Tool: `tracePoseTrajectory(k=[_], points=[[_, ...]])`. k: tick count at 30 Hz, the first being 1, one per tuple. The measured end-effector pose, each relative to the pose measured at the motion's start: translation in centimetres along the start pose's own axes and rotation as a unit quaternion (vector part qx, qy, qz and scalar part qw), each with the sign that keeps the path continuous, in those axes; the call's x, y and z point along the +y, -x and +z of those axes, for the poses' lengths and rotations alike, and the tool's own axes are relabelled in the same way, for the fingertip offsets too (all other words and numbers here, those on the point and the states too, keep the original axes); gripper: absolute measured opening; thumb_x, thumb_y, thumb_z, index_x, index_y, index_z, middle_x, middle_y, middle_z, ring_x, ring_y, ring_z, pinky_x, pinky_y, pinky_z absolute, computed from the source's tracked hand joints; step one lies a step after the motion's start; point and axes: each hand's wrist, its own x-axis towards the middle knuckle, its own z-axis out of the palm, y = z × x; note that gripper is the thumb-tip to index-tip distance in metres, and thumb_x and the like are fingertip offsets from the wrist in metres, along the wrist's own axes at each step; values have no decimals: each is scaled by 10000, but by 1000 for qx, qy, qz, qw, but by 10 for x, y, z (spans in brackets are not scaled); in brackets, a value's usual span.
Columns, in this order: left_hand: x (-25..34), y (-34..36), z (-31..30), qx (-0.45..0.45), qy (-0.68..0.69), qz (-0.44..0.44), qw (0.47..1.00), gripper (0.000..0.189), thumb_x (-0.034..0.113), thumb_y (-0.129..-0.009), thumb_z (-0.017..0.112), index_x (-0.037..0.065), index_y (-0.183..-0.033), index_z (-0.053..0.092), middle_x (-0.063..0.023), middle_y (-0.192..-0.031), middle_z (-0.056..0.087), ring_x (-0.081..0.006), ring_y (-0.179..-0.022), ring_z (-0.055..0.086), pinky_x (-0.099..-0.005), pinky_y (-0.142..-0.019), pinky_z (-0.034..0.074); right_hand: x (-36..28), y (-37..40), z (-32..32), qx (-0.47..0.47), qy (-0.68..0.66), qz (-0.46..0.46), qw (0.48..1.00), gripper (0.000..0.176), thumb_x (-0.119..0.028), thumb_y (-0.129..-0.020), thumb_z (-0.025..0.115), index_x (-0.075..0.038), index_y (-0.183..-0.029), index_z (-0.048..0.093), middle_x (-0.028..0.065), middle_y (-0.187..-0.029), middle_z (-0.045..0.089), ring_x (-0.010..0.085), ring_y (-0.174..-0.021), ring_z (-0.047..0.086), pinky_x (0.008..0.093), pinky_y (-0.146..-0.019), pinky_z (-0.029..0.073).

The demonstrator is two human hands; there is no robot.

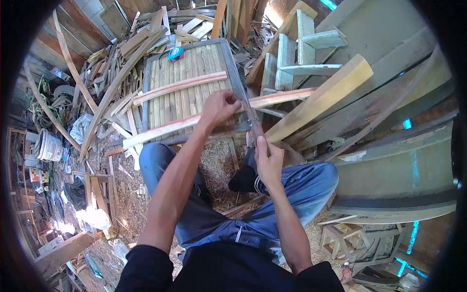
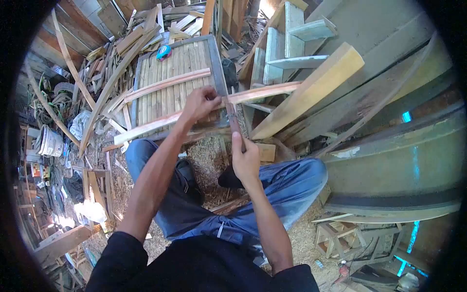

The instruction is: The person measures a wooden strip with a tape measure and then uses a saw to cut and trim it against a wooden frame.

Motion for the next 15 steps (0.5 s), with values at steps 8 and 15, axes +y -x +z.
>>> tracePoseTrajectory(k=[8,15], points=[[2,2,-4,29,3,28,999,282,279,-712,663,-3,-719,653,-161,-744,655,-345,-734,639,-439,-702,509,43,-2,3,-22,-113,-12,993,494,-295,-1012,470,-46,-586,471,-18,-526,433,60,-461,388,256,-442,291],[-3,1,0,30,12,48,998,244,232,-711,677,-9,-738,648,-154,-721,626,-308,-690,629,-408,-646,497,12,30,-18,-29,-51,21,998,487,-308,-1002,481,-17,-611,477,6,-513,455,79,-476,425,274,-454,317]])
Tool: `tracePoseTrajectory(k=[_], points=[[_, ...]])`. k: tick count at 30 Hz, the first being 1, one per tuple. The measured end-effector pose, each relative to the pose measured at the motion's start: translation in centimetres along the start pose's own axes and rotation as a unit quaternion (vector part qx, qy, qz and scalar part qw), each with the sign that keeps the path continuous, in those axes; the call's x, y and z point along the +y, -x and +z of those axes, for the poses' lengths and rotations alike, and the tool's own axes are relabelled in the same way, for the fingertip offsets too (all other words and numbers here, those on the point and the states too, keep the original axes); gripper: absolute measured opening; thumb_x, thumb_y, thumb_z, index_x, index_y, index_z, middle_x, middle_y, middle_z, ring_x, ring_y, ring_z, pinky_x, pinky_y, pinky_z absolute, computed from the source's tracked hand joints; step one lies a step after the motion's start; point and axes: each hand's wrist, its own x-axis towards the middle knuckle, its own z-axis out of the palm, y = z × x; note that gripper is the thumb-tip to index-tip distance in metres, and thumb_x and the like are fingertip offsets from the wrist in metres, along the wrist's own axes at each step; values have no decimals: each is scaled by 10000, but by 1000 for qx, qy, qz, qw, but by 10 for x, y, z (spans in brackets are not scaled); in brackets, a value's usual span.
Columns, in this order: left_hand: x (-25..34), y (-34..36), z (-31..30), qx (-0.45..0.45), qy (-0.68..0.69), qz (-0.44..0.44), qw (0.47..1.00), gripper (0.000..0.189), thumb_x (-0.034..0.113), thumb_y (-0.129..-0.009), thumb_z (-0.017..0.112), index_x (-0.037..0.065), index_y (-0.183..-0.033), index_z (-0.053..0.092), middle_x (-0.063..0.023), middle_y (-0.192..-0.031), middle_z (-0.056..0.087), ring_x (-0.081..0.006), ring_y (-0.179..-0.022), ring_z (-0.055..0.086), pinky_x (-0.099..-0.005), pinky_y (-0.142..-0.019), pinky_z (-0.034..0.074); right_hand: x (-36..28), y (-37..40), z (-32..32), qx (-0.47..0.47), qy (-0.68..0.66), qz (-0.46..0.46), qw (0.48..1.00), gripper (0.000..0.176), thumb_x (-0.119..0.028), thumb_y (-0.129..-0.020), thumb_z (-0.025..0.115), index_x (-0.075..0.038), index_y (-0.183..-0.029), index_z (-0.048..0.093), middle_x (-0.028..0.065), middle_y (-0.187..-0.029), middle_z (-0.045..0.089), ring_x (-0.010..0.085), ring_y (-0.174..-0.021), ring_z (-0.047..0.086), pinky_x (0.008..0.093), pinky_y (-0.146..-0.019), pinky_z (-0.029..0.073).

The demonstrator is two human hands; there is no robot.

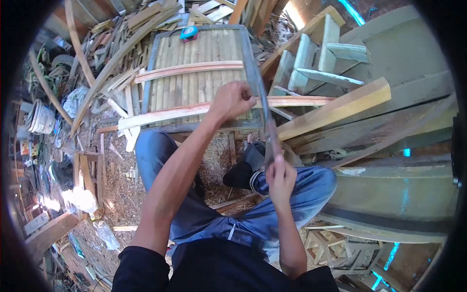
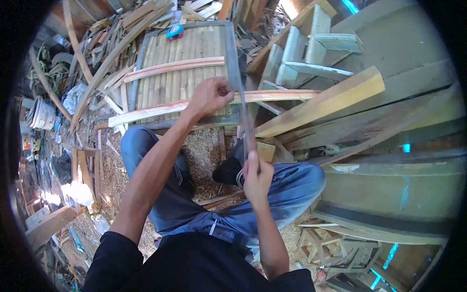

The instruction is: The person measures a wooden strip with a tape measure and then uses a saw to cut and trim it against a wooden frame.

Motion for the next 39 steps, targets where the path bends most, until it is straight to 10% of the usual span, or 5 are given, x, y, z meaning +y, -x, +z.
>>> tracePoseTrajectory(k=[6,12,14,21,39], points=[[4,4,2,15,-16,9,1000,261,255,-719,660,-5,-736,646,-154,-713,623,-339,-685,614,-438,-650,485,17,65,-29,-1,-22,20,1000,514,-330,-992,502,-17,-585,483,2,-515,470,75,-500,460,273,-473,341],[2,1,0,0,-9,-12,1000,250,257,-724,651,8,-749,654,-150,-718,626,-337,-717,616,-437,-677,486,-9,-38,16,4,-108,18,994,510,-319,-1021,474,-66,-580,431,-25,-511,413,69,-432,372,237,-418,265],[7,7,1,-25,9,-57,998,249,256,-725,649,9,-756,656,-150,-733,632,-335,-734,620,-433,-688,489,-6,-22,9,21,34,-120,992,531,-340,-1021,469,-58,-573,430,-26,-501,414,71,-420,364,233,-412,260],[-4,4,7,-1,-12,-16,1000,287,292,-718,665,13,-784,673,-185,-819,669,-365,-806,638,-451,-745,503,17,67,-37,11,-109,48,993,517,-336,-1008,496,-42,-582,489,-28,-516,434,55,-478,394,253,-431,281],[-4,2,-3,1,-89,127,988,306,232,-721,714,7,-914,639,-169,-923,614,-369,-914,584,-437,-794,477,26,-31,7,21,-20,-45,999,464,-331,-968,544,57,-720,602,40,-533,475,109,-540,468,339,-514,369]])
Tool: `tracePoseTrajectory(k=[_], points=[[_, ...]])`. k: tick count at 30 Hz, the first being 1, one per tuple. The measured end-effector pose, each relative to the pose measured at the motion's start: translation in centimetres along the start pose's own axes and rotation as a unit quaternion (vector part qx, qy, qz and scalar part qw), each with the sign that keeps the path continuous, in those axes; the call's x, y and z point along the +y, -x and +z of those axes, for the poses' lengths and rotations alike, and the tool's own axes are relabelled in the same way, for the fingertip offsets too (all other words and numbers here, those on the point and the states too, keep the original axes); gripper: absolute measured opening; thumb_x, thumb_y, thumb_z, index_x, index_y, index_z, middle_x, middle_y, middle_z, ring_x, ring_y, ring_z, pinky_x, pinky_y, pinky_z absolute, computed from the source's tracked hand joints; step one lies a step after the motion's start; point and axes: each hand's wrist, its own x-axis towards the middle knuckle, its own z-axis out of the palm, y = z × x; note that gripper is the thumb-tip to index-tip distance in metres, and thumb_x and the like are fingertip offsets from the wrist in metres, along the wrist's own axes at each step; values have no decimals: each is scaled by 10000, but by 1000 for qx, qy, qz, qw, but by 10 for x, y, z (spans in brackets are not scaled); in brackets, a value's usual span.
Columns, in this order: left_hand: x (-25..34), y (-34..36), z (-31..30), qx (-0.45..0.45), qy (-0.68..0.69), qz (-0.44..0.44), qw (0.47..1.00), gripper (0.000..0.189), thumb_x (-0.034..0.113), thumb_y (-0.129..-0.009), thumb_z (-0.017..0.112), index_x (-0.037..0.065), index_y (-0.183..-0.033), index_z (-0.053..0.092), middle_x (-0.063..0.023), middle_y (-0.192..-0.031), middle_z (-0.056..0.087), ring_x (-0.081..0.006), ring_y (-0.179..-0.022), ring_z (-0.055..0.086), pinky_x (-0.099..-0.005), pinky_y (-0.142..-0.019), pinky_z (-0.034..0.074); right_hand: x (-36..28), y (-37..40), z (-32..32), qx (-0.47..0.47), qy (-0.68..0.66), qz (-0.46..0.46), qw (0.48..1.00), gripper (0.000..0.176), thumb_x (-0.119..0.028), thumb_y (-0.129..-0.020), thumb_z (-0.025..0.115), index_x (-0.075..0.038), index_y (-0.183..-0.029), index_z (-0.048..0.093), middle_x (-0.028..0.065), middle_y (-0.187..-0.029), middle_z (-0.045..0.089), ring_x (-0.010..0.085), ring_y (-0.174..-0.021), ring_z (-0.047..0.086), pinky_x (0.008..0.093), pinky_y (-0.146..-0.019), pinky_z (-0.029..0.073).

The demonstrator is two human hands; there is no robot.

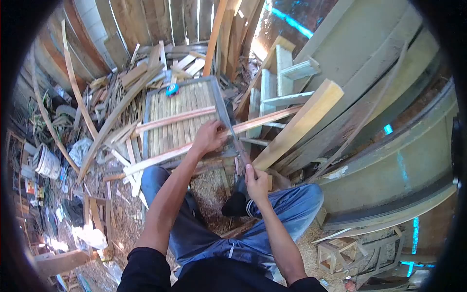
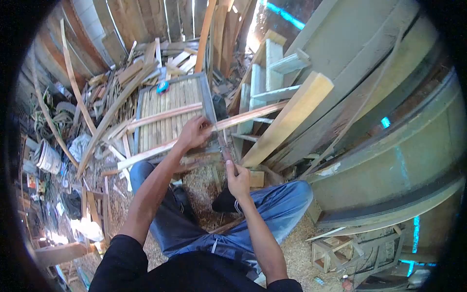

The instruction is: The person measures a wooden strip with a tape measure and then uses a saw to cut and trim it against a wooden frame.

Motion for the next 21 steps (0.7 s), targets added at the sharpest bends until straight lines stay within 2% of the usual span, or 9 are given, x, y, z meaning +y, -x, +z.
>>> tracePoseTrajectory(k=[2,5,6,7,8,12,15,18,21], points=[[-5,-2,-2,-11,-16,16,1000,323,253,-744,726,28,-966,663,-141,-930,625,-356,-926,577,-435,-823,465,-12,-6,-5,-11,9,9,1000,469,-345,-967,542,64,-758,633,57,-532,491,121,-538,487,348,-520,383],[4,-2,-17,-63,-47,20,997,302,248,-759,724,44,-977,672,-122,-929,631,-333,-924,571,-425,-845,452,-38,-6,-8,-17,96,-46,994,518,-373,-985,519,-29,-599,551,7,-524,490,99,-500,478,282,-488,368],[4,0,-20,-61,-46,21,997,302,248,-759,724,44,-977,672,-122,-929,631,-333,-924,571,-425,-845,452,-44,-2,-9,-16,97,-48,994,518,-373,-985,519,-29,-599,551,7,-524,490,99,-500,478,282,-488,368],[4,4,-24,-54,-57,48,996,279,236,-762,724,50,-964,674,-113,-918,631,-322,-927,568,-420,-855,445,-49,3,-8,-34,96,-33,994,445,-379,-972,530,13,-778,614,121,-562,524,179,-524,530,338,-531,404],[2,8,-27,-47,-70,74,994,257,225,-764,725,56,-950,676,-103,-908,632,-310,-929,565,-415,-865,439,-50,6,-6,-54,94,-19,994,460,-384,-958,540,55,-958,676,234,-601,558,258,-549,583,394,-573,439],[2,28,-39,-39,-43,46,997,266,216,-748,740,68,-955,662,-98,-946,622,-303,-971,550,-412,-892,423,-31,29,1,-79,66,-44,994,421,-353,-965,541,46,-941,673,191,-588,573,237,-551,591,377,-576,449],[8,33,-38,-37,-46,51,997,314,237,-745,734,64,-982,622,-101,-971,585,-297,-1011,526,-416,-909,400,-34,41,-2,-109,68,-5,992,393,-328,-973,539,32,-864,654,131,-605,598,199,-569,597,353,-585,459],[5,24,-35,-52,-50,70,995,398,213,-673,777,56,-999,614,-114,-1020,584,-307,-1021,524,-413,-906,410,-25,42,0,-89,56,-13,994,386,-323,-982,530,7,-804,623,73,-628,604,156,-589,592,324,-589,460],[4,13,-29,1,-72,99,992,418,209,-647,784,43,-987,607,-117,-986,583,-306,-1005,530,-412,-892,412,-27,42,6,-100,89,-33,990,389,-320,-989,525,7,-797,611,56,-653,604,128,-600,575,301,-582,451]])
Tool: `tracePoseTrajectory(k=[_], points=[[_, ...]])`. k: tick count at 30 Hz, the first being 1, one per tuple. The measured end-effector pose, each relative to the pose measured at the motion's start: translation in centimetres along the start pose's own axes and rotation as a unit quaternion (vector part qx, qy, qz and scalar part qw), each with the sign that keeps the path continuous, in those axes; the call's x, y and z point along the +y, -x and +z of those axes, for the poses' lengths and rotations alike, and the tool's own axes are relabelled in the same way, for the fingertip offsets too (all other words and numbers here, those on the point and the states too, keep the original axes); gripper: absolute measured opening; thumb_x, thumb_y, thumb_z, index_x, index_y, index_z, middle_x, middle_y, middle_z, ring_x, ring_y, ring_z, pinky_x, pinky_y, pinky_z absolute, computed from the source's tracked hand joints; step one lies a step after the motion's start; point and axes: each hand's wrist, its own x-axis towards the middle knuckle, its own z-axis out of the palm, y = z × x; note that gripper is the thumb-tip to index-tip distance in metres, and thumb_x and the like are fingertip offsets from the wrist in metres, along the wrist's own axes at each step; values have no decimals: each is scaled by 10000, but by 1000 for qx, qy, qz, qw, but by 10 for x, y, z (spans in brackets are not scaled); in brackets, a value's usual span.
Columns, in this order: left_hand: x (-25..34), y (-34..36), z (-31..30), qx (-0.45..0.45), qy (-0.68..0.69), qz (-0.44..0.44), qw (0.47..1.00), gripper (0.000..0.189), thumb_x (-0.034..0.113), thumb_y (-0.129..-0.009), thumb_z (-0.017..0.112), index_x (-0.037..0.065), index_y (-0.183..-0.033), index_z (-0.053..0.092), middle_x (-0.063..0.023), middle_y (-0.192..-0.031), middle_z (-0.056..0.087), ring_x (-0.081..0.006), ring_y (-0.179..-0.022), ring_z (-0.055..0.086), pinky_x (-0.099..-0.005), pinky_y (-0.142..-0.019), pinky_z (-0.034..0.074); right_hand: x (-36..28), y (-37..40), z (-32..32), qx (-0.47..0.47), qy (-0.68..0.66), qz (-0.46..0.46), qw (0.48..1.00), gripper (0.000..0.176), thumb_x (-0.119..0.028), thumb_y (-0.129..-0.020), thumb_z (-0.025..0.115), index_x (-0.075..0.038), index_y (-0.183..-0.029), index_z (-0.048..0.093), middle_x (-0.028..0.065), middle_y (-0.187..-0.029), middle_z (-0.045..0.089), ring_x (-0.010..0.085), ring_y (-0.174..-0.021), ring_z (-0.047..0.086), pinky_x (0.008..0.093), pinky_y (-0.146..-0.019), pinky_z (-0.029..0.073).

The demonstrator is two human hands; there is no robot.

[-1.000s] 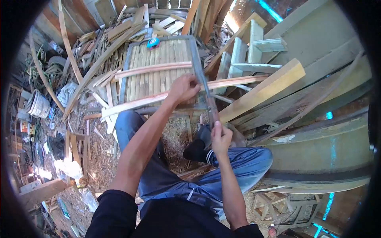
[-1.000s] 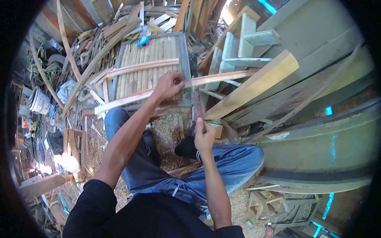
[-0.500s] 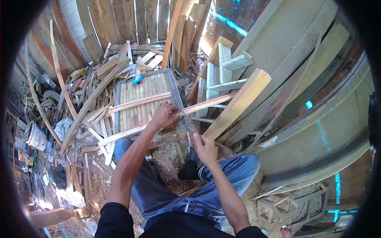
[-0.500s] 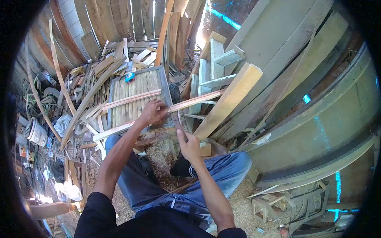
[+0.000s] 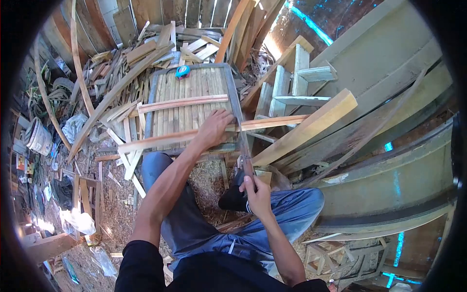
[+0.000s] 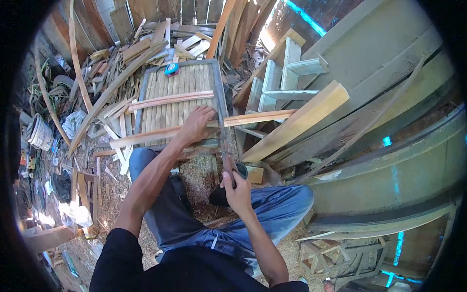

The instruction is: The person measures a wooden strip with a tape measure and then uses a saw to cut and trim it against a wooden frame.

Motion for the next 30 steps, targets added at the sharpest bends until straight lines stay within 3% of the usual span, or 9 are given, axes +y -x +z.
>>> tracePoseTrajectory(k=[4,6,7,8,10,16,19,27,30], points=[[-6,-9,7,-11,26,-2,1000,406,206,-639,792,46,-958,597,-113,-955,585,-297,-983,541,-404,-863,415,-4,-6,-2,65,-68,35,995,377,-269,-1013,474,-22,-733,525,5,-626,521,73,-543,493,242,-525,407],[-4,-10,4,-35,55,-4,998,357,168,-665,778,54,-949,595,-112,-936,585,-301,-976,545,-412,-865,419,-8,-6,-9,113,-237,68,962,388,-237,-1003,494,-10,-690,512,23,-584,488,93,-538,481,281,-520,411],[-5,-10,4,-38,55,-10,998,357,168,-665,778,54,-949,595,-112,-936,585,-301,-976,545,-412,-865,419,-5,-6,-10,122,-259,25,958,391,-221,-1004,488,-10,-675,492,28,-580,475,94,-520,445,276,-510,399],[-5,-11,4,-34,67,-8,997,336,144,-678,767,56,-956,599,-111,-931,586,-306,-976,547,-419,-866,424,-5,-6,-12,119,-258,29,958,391,-221,-1004,488,-10,-675,492,28,-580,475,94,-520,445,276,-510,399],[-6,-12,8,-27,81,-8,996,317,119,-692,757,58,-963,604,-111,-925,587,-312,-976,549,-426,-866,429,-8,-6,-19,118,-277,-60,952,393,-205,-1004,476,-7,-665,475,28,-579,474,99,-516,442,274,-512,400],[0,-16,8,-42,151,-54,986,287,82,-725,729,36,-985,619,-135,-931,601,-347,-932,572,-441,-827,465,4,-1,-20,117,-233,4,965,426,-210,-996,492,-9,-621,479,28,-538,473,99,-486,446,273,-489,389],[-3,-14,11,-21,122,9,992,248,73,-740,717,21,-968,631,-145,-934,604,-357,-915,584,-439,-819,478,9,5,-16,112,-198,23,974,434,-224,-991,505,-5,-616,493,27,-531,484,95,-481,456,272,-477,380],[7,-12,7,-18,175,-53,983,195,103,-773,713,3,-932,660,-169,-946,609,-367,-890,604,-431,-783,504,17,8,-18,113,-159,23,980,441,-247,-993,512,-5,-625,509,21,-534,491,85,-486,465,259,-473,366],[4,-14,7,-36,170,-87,981,192,131,-796,701,10,-942,670,-172,-956,616,-362,-875,615,-423,-791,507,17,-3,-12,114,-202,61,971,463,-275,-998,514,-19,-612,495,13,-530,473,86,-472,450,257,-463,356]])
